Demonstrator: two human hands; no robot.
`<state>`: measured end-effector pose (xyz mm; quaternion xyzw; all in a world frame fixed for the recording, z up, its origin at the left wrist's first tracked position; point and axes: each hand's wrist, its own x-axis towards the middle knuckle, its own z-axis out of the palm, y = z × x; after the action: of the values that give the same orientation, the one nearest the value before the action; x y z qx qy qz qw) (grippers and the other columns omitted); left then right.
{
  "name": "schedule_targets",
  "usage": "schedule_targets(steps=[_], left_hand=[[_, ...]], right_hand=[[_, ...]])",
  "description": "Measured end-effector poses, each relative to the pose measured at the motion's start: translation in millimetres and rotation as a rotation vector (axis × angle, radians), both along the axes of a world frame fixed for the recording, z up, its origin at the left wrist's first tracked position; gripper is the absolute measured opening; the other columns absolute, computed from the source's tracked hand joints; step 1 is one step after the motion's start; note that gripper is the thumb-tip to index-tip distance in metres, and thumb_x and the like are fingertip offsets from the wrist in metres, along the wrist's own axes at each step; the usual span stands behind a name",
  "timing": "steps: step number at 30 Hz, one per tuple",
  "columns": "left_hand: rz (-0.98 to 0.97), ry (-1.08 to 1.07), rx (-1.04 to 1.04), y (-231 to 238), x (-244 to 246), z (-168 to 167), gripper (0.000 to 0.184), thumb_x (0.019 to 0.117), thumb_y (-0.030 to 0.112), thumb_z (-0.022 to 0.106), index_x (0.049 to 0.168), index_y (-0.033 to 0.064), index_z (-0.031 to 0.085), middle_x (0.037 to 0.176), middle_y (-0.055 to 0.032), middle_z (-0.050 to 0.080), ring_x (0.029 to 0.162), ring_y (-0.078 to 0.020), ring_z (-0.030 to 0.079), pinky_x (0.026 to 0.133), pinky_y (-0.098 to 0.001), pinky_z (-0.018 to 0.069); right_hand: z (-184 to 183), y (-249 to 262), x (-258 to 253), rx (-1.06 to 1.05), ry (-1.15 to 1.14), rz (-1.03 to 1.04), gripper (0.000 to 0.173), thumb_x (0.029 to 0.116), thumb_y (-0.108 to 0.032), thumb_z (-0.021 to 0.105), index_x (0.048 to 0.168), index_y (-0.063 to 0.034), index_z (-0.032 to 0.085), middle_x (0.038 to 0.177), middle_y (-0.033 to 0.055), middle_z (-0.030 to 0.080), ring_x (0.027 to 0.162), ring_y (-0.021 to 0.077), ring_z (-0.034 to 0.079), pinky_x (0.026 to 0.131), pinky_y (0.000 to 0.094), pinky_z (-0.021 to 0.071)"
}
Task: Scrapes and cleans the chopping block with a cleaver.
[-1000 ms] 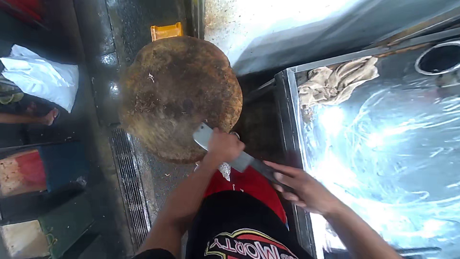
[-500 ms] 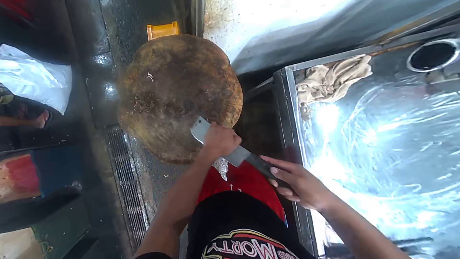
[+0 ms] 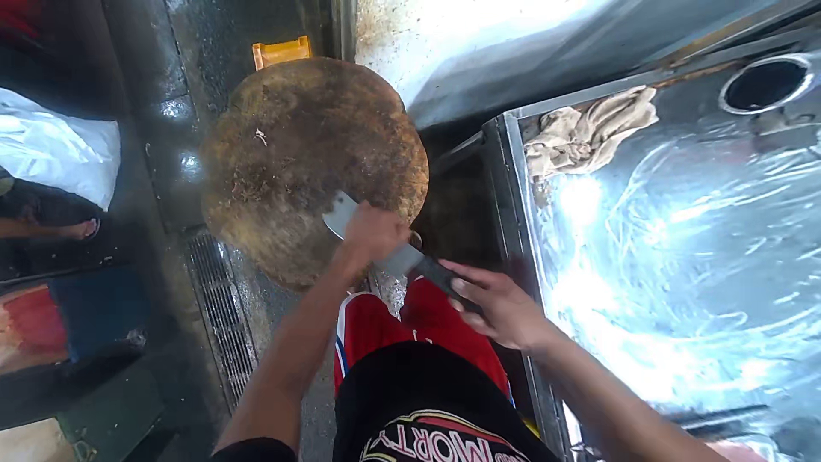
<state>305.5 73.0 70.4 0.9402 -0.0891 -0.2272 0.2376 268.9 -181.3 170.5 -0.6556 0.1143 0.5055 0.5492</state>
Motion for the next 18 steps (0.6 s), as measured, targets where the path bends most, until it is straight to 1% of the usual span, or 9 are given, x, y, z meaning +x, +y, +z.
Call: schedule_targets(steps=[1, 4, 7, 9, 12, 13, 15, 16, 18], left_hand=[[-0.009, -0.013, 0.026, 22.3, 11.2, -3.4, 0.044, 0.1034, 0.041, 0.046, 0.089, 0.0111, 0.075, 0.085, -0.0087, 0.074, 0.089, -0.0266, 0.071, 0.105, -0.0532, 0.0437], [0.013, -0.111, 0.095, 53.9, 19.3, -2.1, 0.044, 0.1012, 0.036, 0.042, 0.074, 0.0104, 0.065, 0.075, -0.0067, 0.068, 0.081, -0.0241, 0.067, 0.099, -0.0484, 0.0452], [0.063, -0.117, 0.038, 8.2, -5.3, 3.8, 0.042, 0.0999, 0.036, 0.048, 0.071, 0.0136, 0.067, 0.069, -0.0036, 0.067, 0.074, -0.0211, 0.067, 0.095, -0.0487, 0.0476], [0.047, -0.05, 0.0, -16.7, -17.8, 4.1, 0.042, 0.1011, 0.04, 0.047, 0.075, 0.0159, 0.07, 0.072, -0.0018, 0.069, 0.076, -0.0195, 0.067, 0.095, -0.0476, 0.0464], [-0.011, -0.02, 0.008, 21.0, 1.2, -2.6, 0.044, 0.1029, 0.04, 0.045, 0.085, 0.0122, 0.074, 0.081, -0.0063, 0.073, 0.086, -0.0235, 0.07, 0.101, -0.0488, 0.0461], [-0.014, -0.042, 0.031, 41.7, 10.3, -6.5, 0.044, 0.1028, 0.038, 0.044, 0.084, 0.0101, 0.073, 0.081, -0.0083, 0.072, 0.086, -0.0254, 0.07, 0.102, -0.0499, 0.0455], [0.013, -0.123, 0.083, 64.1, 18.0, -10.4, 0.044, 0.1013, 0.036, 0.042, 0.074, 0.0093, 0.065, 0.073, -0.0079, 0.067, 0.079, -0.0248, 0.067, 0.096, -0.0481, 0.0454], [0.036, -0.151, 0.104, 64.2, 20.5, -9.4, 0.044, 0.1007, 0.036, 0.042, 0.071, 0.0102, 0.063, 0.071, -0.0066, 0.066, 0.077, -0.0237, 0.067, 0.095, -0.0469, 0.0458], [0.089, -0.125, 0.104, 35.4, 4.5, -5.2, 0.043, 0.0993, 0.037, 0.046, 0.07, 0.0128, 0.066, 0.07, -0.004, 0.068, 0.076, -0.0217, 0.067, 0.097, -0.0472, 0.047]], right_hand=[[-5.6, 22.9, 3.7, 0.006, -0.032, 0.004, 0.046, 0.1082, -0.023, 0.049, 0.155, -0.0203, 0.05, 0.084, 0.0051, 0.063, 0.047, 0.0099, 0.045, 0.04, 0.0245, 0.039], [-11.6, 48.1, 7.0, 0.044, -0.029, -0.007, 0.046, 0.1095, -0.022, 0.049, 0.156, -0.0225, 0.049, 0.086, 0.0061, 0.063, 0.048, 0.0103, 0.046, 0.04, 0.0242, 0.0394], [0.7, 2.2, -8.5, -0.006, 0.022, -0.011, 0.048, 0.1073, -0.024, 0.049, 0.155, -0.0229, 0.05, 0.083, 0.0055, 0.063, 0.046, 0.0107, 0.044, 0.037, 0.0246, 0.0373], [8.4, -18.4, -16.1, -0.027, 0.061, -0.019, 0.049, 0.1065, -0.023, 0.048, 0.155, -0.0226, 0.05, 0.081, 0.0047, 0.062, 0.044, 0.0098, 0.043, 0.036, 0.0237, 0.036], [-3.7, 19.9, -3.5, 0.008, 0.0, -0.007, 0.048, 0.1076, -0.023, 0.048, 0.155, -0.0197, 0.049, 0.083, 0.0044, 0.062, 0.047, 0.0103, 0.044, 0.039, 0.0244, 0.0381], [-12.8, 38.1, 1.9, 0.035, -0.01, -0.002, 0.047, 0.1086, -0.023, 0.048, 0.155, -0.0194, 0.048, 0.083, 0.0049, 0.062, 0.048, 0.0102, 0.045, 0.04, 0.0245, 0.0389], [-25.5, 54.1, 11.1, 0.08, 0.015, -0.018, 0.047, 0.1097, -0.023, 0.048, 0.156, -0.0217, 0.048, 0.084, 0.0056, 0.062, 0.047, 0.0096, 0.045, 0.04, 0.0232, 0.0386], [-27.6, 51.4, 14.0, 0.093, 0.017, -0.017, 0.047, 0.1096, -0.022, 0.048, 0.157, -0.0218, 0.047, 0.084, 0.006, 0.062, 0.047, 0.01, 0.045, 0.039, 0.0232, 0.0382], [-25.1, 21.5, 4.7, 0.077, 0.035, 0.006, 0.049, 0.1084, -0.024, 0.048, 0.157, -0.022, 0.047, 0.084, 0.0055, 0.062, 0.046, 0.0104, 0.043, 0.038, 0.024, 0.0373]])
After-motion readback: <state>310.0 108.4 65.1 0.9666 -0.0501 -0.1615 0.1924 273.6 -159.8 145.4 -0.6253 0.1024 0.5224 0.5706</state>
